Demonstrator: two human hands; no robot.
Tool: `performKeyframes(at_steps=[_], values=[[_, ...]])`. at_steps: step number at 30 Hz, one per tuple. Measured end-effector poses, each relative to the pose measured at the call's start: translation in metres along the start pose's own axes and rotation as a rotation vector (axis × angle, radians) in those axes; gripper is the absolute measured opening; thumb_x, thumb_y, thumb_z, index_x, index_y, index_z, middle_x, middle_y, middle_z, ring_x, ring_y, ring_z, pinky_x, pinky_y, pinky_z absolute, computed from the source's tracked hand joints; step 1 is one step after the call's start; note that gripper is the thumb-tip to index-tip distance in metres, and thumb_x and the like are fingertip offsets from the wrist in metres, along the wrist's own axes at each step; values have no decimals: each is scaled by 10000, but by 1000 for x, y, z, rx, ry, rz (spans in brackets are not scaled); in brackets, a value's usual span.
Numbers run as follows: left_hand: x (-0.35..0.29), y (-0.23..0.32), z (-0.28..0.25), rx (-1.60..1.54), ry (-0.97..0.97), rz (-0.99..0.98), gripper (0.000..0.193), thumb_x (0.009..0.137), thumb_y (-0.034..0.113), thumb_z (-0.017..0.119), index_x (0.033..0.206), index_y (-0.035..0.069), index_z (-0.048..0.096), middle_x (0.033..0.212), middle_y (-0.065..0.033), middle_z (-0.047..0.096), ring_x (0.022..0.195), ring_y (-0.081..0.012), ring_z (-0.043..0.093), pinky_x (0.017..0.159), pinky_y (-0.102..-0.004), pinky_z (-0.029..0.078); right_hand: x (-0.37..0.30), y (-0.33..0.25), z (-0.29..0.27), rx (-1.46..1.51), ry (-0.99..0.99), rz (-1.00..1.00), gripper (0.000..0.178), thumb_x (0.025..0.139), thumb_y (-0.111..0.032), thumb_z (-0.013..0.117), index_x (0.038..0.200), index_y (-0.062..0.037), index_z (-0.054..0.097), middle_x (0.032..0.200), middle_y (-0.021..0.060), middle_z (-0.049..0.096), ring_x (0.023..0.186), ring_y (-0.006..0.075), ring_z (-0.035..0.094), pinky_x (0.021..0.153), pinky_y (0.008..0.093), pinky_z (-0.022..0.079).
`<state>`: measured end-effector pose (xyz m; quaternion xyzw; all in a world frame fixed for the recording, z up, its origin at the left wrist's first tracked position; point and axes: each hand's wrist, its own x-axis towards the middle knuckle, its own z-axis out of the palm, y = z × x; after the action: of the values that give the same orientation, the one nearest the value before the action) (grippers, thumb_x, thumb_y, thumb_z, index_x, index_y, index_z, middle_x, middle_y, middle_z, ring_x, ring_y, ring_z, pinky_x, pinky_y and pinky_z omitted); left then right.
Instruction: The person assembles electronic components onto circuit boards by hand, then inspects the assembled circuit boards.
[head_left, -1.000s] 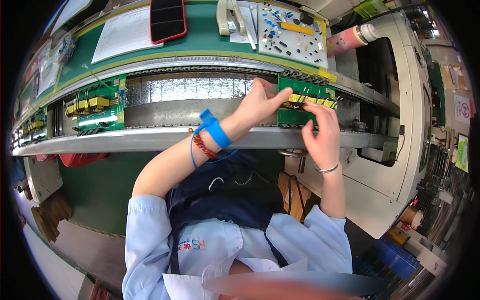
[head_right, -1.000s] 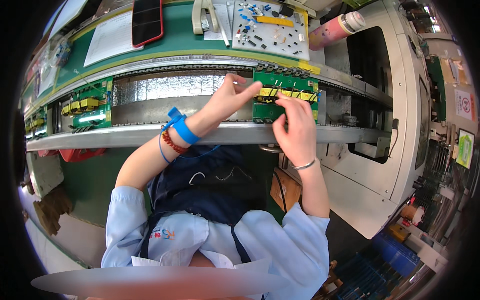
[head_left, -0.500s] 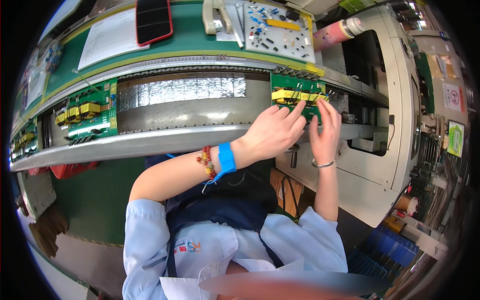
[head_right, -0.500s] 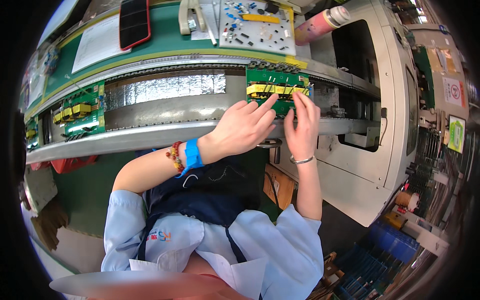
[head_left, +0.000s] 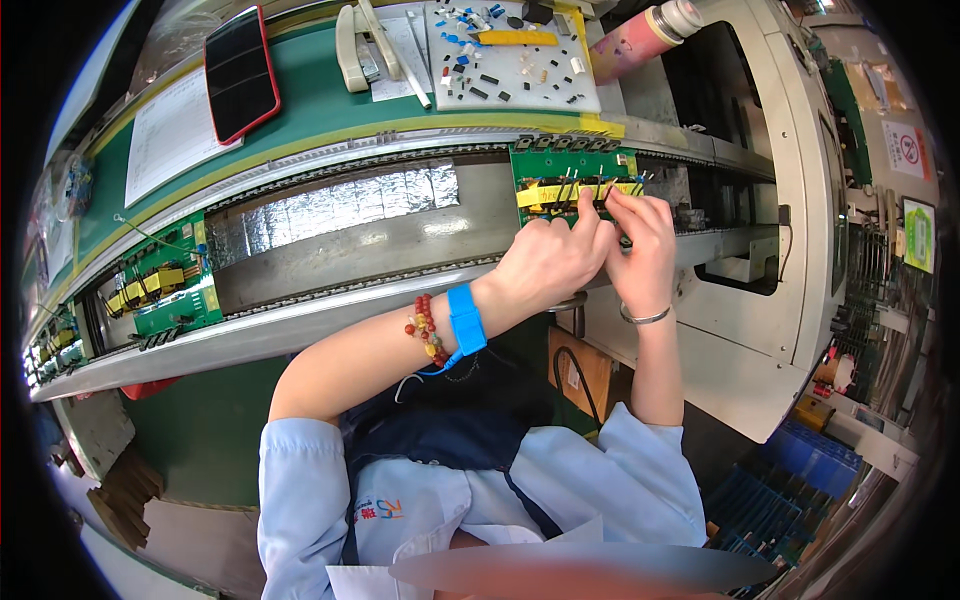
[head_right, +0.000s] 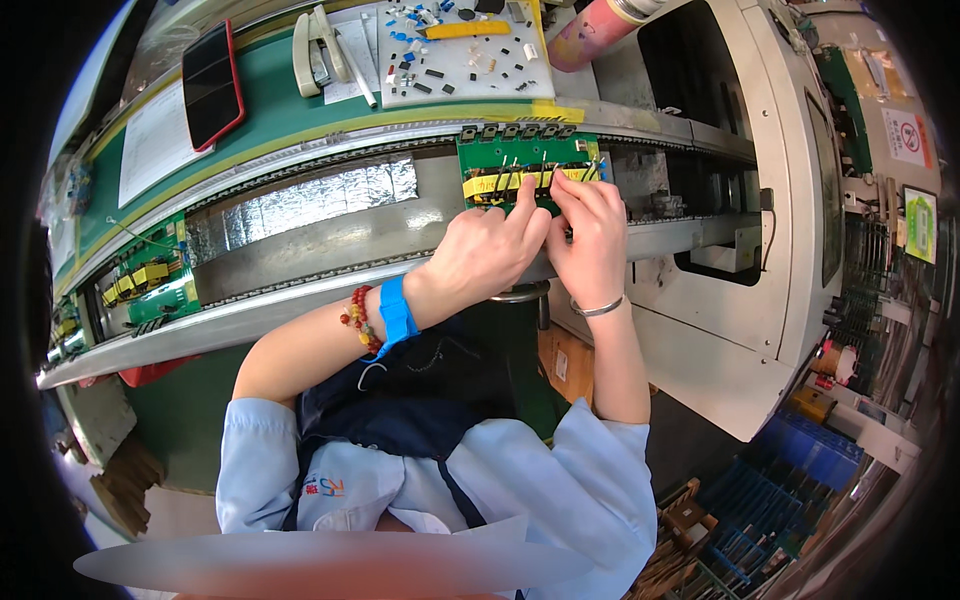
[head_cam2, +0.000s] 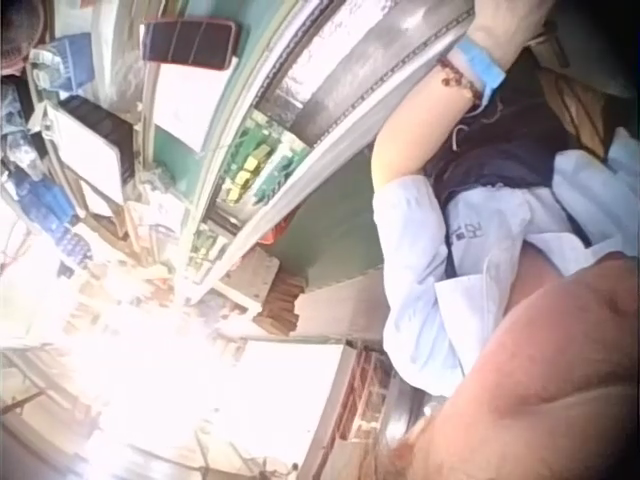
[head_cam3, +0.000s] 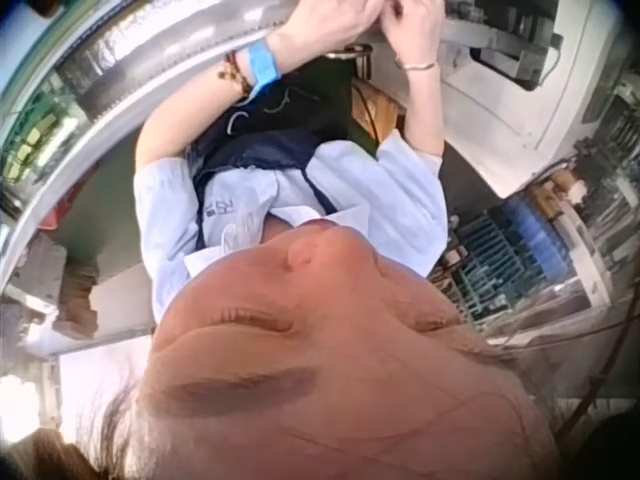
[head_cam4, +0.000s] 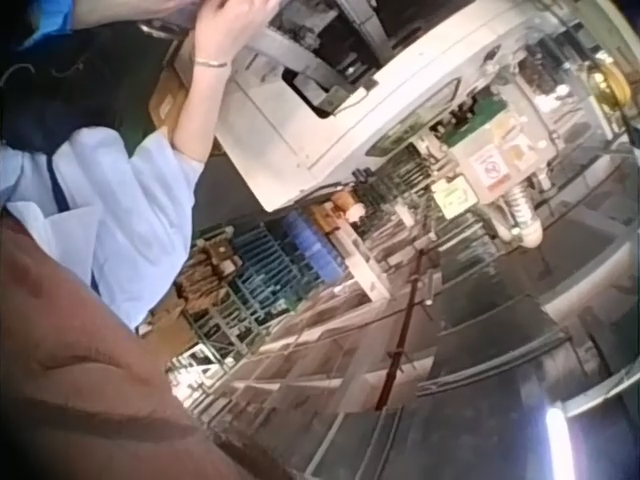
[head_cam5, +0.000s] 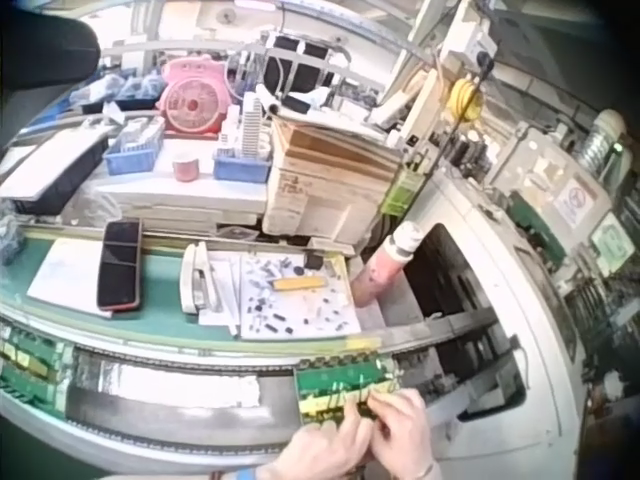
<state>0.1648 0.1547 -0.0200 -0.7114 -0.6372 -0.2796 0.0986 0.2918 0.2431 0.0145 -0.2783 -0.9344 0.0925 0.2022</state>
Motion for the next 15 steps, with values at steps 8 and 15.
performKeyframes(at_steps=[8, 15], values=[[0, 2, 6, -28, 3, -27, 108, 786, 124, 557, 826, 69, 473, 1126, -227, 603, 398, -124, 533, 382, -271, 454, 4, -2, 1, -25, 6, 4, 312, 603, 86, 592, 905, 28, 645, 994, 98, 632, 908, 280, 555, 776, 357, 491], [8, 3, 7, -64, -15, -36, 116, 782, 118, 557, 843, 56, 479, 1103, -223, 608, 388, -140, 540, 373, -268, 448, 9, 1, -5, -25, 10, 9, 308, 594, 87, 594, 891, 29, 649, 960, 99, 637, 898, 285, 557, 771, 363, 495]])
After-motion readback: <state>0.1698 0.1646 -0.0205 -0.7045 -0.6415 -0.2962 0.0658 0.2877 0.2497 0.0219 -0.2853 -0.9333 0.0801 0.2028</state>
